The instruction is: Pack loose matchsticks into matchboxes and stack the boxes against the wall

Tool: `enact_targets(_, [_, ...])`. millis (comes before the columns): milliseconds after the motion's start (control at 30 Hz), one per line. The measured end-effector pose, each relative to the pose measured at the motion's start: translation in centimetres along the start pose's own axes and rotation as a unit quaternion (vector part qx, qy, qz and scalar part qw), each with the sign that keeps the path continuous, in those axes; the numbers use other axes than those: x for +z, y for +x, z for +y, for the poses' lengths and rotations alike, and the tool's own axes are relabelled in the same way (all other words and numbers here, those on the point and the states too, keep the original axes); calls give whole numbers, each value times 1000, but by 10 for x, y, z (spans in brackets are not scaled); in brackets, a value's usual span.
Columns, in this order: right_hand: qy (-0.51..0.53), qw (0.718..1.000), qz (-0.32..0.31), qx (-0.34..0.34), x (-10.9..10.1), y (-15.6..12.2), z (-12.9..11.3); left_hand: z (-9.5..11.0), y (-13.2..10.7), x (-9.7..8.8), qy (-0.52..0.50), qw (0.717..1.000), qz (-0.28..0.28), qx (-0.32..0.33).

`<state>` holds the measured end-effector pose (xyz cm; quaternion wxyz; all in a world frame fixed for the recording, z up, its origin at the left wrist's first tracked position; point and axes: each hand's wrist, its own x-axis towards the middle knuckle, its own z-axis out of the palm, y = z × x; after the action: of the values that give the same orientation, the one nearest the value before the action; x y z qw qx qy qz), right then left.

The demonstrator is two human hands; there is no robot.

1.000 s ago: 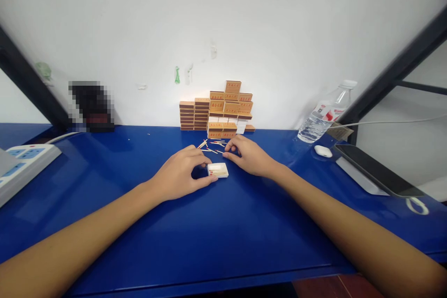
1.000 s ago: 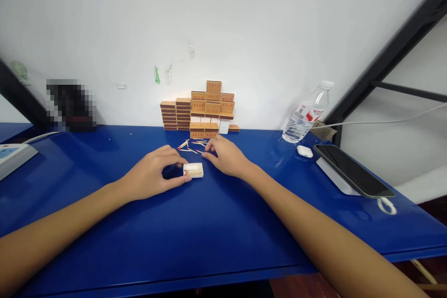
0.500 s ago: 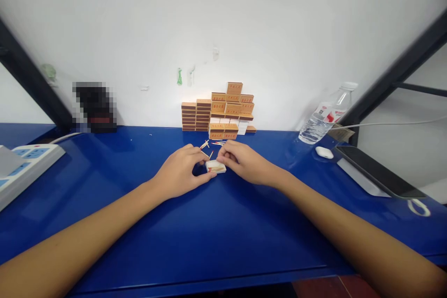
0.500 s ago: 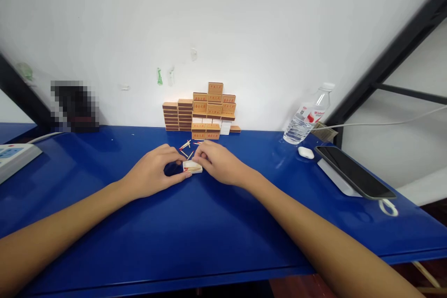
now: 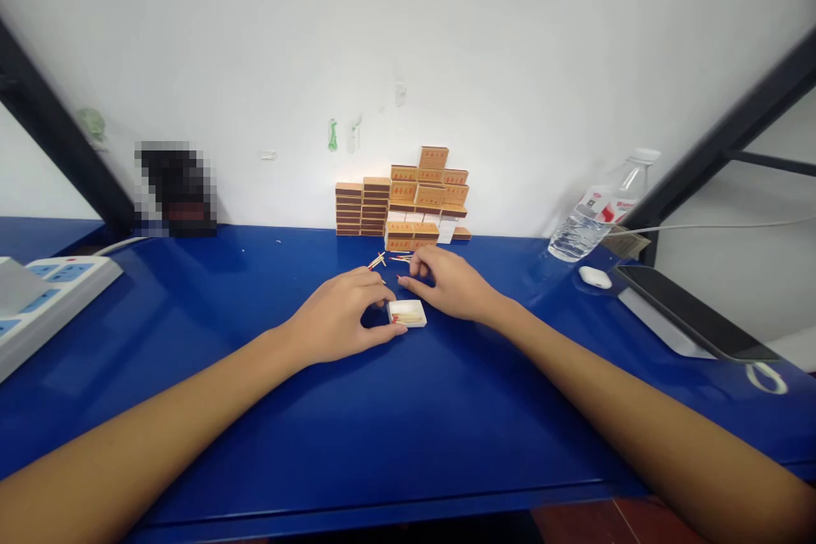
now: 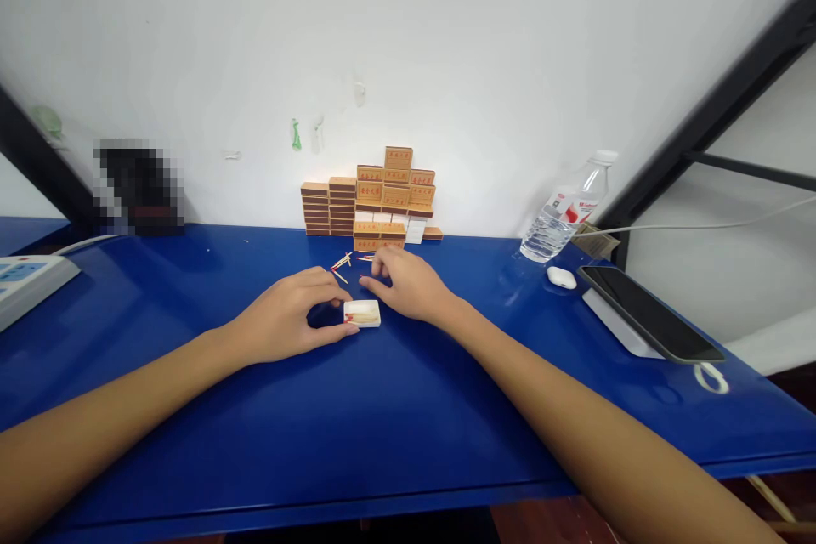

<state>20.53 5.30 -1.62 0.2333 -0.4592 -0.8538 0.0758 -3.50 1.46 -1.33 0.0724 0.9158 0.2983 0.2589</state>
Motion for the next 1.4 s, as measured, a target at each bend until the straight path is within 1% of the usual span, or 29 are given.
enact_targets(67, [-28,998,2,50,-2,-4,-1,0,0,0,0,1000,-1,3])
enact_targets(133, [-43,996,-24,68,-3,-6,-2,1,0,1,3,1000,-3,-1])
enact_targets(233, [-35,997,-54,50,-5,-7,-1,0,0,0,11,1000,-7,-14])
enact_targets(400, [32,998,-40,34,-21,-9,-3,-4,1,-1,20,999,-6,-30])
enact_targets(500, [81,993,-88,-7,-31,-14,-12,-5,0,-2,21,999,-6,-39])
enact_targets(567, [87,989,-114,-33,-33,-17,-19,-6,0,-1,16,999,-4,-39])
enact_targets(667, [101,986,-118,-56,-30,-20,-28,-6,0,-1,8,1000,2,-27])
enact_targets(800, [149,975,-144,-78,-23,-21,-34,-7,1,-1,-5,1000,-7,-9])
enact_targets(1133, [166,968,-173,-74,-24,-25,-38,-5,2,-2,-17,1000,-21,12])
enact_targets(1300, [169,969,-167,-75,-22,-26,-37,-3,2,-1,-16,1000,-19,13])
enact_targets(1400, [163,973,-148,-74,-23,-27,-38,-3,1,-1,-18,1000,-20,8])
